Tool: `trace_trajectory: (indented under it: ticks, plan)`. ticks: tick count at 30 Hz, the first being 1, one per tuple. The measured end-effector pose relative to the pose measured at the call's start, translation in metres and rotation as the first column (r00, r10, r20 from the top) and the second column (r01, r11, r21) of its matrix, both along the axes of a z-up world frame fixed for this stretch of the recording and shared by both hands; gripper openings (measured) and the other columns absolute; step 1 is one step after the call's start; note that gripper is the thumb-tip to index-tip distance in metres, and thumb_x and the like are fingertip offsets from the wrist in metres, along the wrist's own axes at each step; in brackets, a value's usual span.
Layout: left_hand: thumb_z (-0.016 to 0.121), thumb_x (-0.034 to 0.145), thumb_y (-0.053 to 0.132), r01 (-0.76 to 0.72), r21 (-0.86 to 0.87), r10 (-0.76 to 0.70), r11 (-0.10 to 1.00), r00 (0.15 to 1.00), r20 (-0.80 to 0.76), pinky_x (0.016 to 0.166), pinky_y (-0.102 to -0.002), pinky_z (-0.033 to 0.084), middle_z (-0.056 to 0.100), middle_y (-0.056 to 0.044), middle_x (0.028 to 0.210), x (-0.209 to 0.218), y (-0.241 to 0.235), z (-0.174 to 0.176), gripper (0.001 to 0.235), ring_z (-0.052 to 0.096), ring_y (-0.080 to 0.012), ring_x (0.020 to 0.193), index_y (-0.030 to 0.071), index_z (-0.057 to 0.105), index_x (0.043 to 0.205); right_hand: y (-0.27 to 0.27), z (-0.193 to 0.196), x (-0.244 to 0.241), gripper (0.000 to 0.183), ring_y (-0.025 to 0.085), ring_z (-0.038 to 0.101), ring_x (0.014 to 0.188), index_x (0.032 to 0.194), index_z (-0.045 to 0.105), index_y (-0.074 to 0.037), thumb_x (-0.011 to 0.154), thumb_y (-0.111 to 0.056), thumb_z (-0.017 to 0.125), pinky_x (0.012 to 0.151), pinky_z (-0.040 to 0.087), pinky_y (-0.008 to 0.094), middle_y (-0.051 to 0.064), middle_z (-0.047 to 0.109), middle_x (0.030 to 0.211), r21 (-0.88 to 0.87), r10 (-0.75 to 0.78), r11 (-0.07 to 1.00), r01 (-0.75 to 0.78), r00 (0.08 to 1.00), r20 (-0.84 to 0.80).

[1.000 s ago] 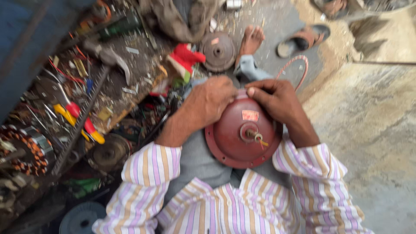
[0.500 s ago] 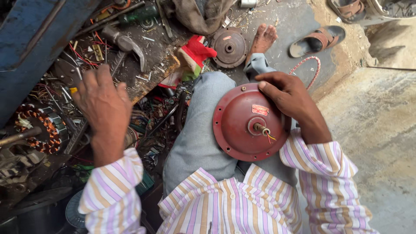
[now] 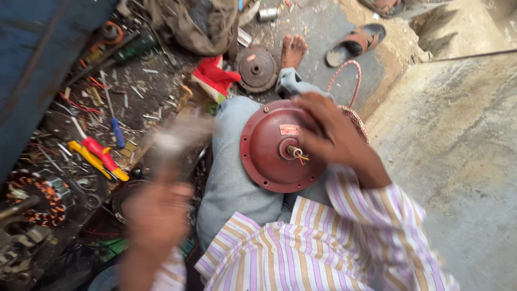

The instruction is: The person disassembles and repairs a ceiling fan motor by hand and using a hammer, removing the cover and working on the internal components.

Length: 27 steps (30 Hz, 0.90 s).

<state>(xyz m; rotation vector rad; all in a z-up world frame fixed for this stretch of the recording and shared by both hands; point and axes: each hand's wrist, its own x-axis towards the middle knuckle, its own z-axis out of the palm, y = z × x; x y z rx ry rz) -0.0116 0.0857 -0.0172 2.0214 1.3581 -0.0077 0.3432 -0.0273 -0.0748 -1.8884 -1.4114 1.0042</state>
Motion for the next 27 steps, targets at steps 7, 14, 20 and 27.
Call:
trace_trajectory:
  ticks: [7, 14, 20, 27]
  plan:
    - [0.064, 0.093, 0.004, 0.198, -0.083, -0.172, 0.977, 0.953, 0.248, 0.068, -0.044, 0.056, 0.069, -0.018, 0.089, 0.08, -0.039, 0.012, 0.056, 0.071, -0.0366, 0.076, 0.012, 0.059, 0.149, -0.03, 0.004, -0.039, 0.116, 0.051, 0.033, 0.145, 0.148, 0.05, -0.012, 0.052, -0.061, 0.091, 0.118, 0.03, 0.055, 0.032, 0.032, 0.157, -0.018, -0.046, 0.999, 0.051, 0.979, 0.199]
    - [0.058, 0.091, -0.008, 0.134, 0.426, -0.392, 0.895, 0.693, 0.605, 0.078, -0.044, 0.059, 0.066, -0.024, 0.106, 0.087, -0.03, 0.052, 0.044, 0.071, -0.0421, 0.093, 0.006, 0.054, 0.133, -0.031, -0.008, -0.036, 0.116, 0.05, 0.03, 0.147, 0.148, 0.049, -0.01, 0.055, -0.065, 0.091, 0.118, 0.027, 0.057, 0.032, 0.031, 0.158, 0.007, -0.006, 1.0, 0.004, 0.979, 0.204]
    - [0.062, 0.091, -0.002, 0.484, 0.018, -0.484, 0.875, 0.874, 0.037, 0.065, -0.048, 0.056, 0.07, -0.019, 0.089, 0.098, -0.013, 0.028, 0.06, 0.071, -0.0401, 0.074, 0.012, 0.061, 0.149, -0.027, -0.011, -0.035, 0.114, 0.05, 0.031, 0.145, 0.148, 0.048, -0.013, 0.054, -0.063, 0.09, 0.118, 0.027, 0.058, 0.03, 0.031, 0.159, 0.061, 0.032, 0.997, -0.048, 0.971, 0.236]
    - [0.056, 0.094, 0.002, 0.269, 0.299, -0.381, 0.915, 0.818, 0.431, 0.065, -0.045, 0.055, 0.064, -0.018, 0.091, 0.083, -0.031, 0.037, 0.047, 0.067, -0.0382, 0.077, 0.013, 0.06, 0.14, -0.024, -0.012, -0.036, 0.116, 0.051, 0.027, 0.146, 0.148, 0.046, -0.014, 0.053, -0.062, 0.091, 0.117, 0.025, 0.06, 0.028, 0.029, 0.16, -0.043, 0.042, 0.999, -0.033, 0.977, 0.208]
